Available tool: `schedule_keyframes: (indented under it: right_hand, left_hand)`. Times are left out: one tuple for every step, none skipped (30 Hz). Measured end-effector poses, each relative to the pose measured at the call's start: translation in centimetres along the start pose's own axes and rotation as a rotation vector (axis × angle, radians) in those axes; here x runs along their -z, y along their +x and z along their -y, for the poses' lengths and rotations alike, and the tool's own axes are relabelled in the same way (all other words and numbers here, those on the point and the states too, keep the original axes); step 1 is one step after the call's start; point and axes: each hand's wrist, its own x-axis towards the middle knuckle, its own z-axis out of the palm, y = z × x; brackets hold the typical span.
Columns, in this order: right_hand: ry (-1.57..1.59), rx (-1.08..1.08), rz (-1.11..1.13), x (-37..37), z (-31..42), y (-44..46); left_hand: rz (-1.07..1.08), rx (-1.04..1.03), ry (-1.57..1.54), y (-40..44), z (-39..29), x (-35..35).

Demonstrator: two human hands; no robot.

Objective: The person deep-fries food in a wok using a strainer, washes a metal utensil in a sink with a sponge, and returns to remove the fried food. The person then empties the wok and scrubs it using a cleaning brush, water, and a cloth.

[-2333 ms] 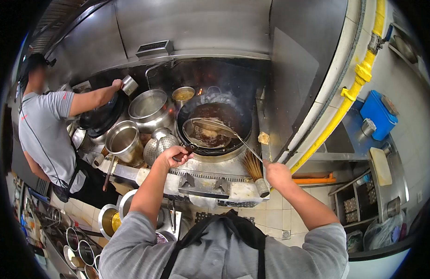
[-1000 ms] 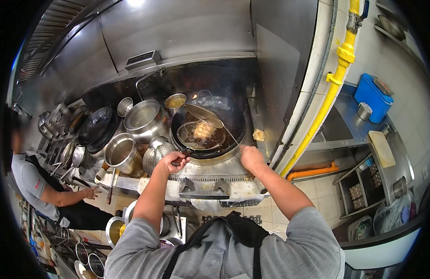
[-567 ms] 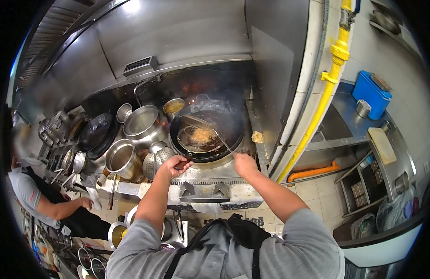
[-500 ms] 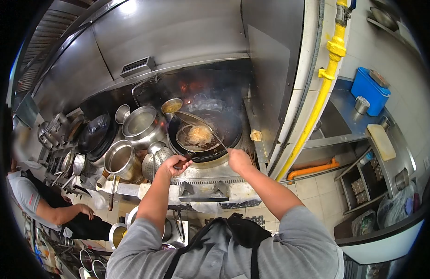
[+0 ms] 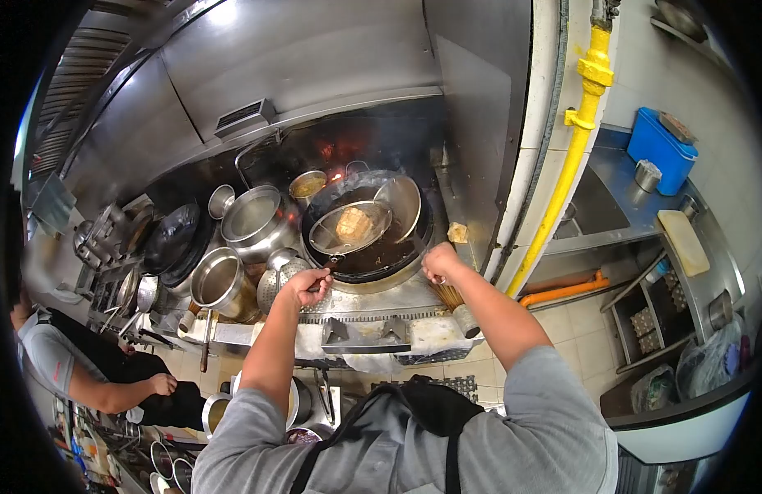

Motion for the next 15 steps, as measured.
schedule_keyframes:
  right_hand:
    - [0.151, -0.063, 0.108, -0.7, -0.8, 1.0]
    - [0.3, -0.127, 0.213, -1.2, -1.9, 2.4]
    - [0.301, -0.125, 0.21, -1.9, -1.9, 3.0]
    - [0.399, -0.163, 0.287, -2.4, -2.3, 3.4]
    - [0.538, -0.225, 0.41, -2.6, -0.4, 1.1]
    - [0.656, -0.285, 0.534, -2.6, 2.3, -2.3]
    - [0.714, -0.304, 0.58, -1.8, 3.7, -4.8]
    - [0.722, -0.306, 0.56, -0.8, 4.2, -6.7]
    - [0.653, -0.272, 0.46, 0.6, 1.1, -6.3]
    - [0.576, -0.244, 0.359, 1.9, -2.0, -6.1]
    - [0.316, -0.221, 0.408, 4.3, -4.1, -8.9]
    - [0.187, -0.35, 0.608, 5.5, -11.6, -8.1]
    - [-0.031, -0.448, 0.728, 6.8, -17.4, -8.4]
    - [-0.196, -0.551, 0.794, 7.2, -21.3, -9.4]
    - [-0.329, -0.647, 0.855, 7.2, -24.8, -10.4]
  left_hand:
    - [-0.002, -0.003, 0.002, -0.2, -0.2, -0.3]
    - [-0.021, -0.003, 0.031, -0.2, -0.5, -0.7]
    - [-0.04, -0.001, 0.059, 0.0, -0.6, -0.9]
    - [-0.065, 0.023, 0.035, 1.5, -0.8, -0.1]
    - [-0.066, 0.024, 0.035, 0.9, -1.1, -0.2]
    - [-0.278, -0.082, 0.144, -0.5, -1.4, -0.8]
    - [-0.493, -0.188, 0.248, -1.3, -1.7, -1.0]
    - [-0.66, -0.449, 0.56, -1.1, -2.8, 2.1]
    - [-0.822, -0.704, 0.871, -0.9, -3.4, 5.2]
    - [-0.758, -0.856, 0.633, -4.5, -2.4, 4.5]
    - [-0.695, -1.007, 0.396, -10.8, -1.0, 2.7]
    - [-0.584, -0.995, 0.178, -16.2, 1.7, 0.9]
    - [-0.539, -1.044, 0.223, -20.3, 5.3, -0.6]
    - [-0.488, -0.876, 0.322, -23.3, 10.3, 0.7]
    - [-0.225, -0.684, 0.126, -26.4, 14.5, -1.4]
